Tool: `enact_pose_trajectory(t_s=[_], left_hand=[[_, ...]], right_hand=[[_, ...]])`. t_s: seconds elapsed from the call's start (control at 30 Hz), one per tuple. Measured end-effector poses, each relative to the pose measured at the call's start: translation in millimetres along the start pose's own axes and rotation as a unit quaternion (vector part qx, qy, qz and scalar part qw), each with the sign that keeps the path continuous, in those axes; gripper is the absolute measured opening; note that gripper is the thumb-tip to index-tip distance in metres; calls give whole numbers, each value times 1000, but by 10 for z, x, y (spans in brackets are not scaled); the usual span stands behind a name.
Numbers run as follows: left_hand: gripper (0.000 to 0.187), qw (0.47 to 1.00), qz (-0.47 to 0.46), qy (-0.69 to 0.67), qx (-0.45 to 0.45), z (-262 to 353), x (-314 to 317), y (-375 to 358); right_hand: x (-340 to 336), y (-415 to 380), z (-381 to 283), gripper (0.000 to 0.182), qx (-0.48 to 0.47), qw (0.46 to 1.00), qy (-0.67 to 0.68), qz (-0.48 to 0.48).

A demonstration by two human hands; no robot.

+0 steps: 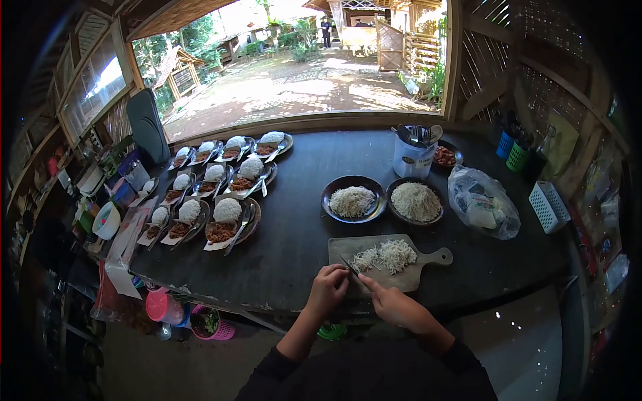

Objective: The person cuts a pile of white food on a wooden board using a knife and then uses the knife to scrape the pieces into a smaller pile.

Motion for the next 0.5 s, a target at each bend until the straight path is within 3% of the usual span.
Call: enact_pose_trajectory(t_s=[0.2, 0.4, 0.5], left_hand=[[17, 1000, -1, -13, -14, -2, 4, -10], [19, 1000, 12, -1, -6, 2, -11, -5], [17, 999, -1, -33, -27, 24, -7, -13]], right_hand=[[94, 95, 42, 52, -46, 997, -25, 49], [46, 51, 26, 51, 40, 997, 68, -13], [-25, -36, 17, 51, 16, 997, 57, 42]])
Point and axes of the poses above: each hand's wrist, its own y-axis towards the middle knuckle, its own x-axis out of the palm, z = x × y, the point moved 8 cm from there along y, towards the middle knuckle, and after that the axes turned 3 degrees about -y, right-handed, at the moved point
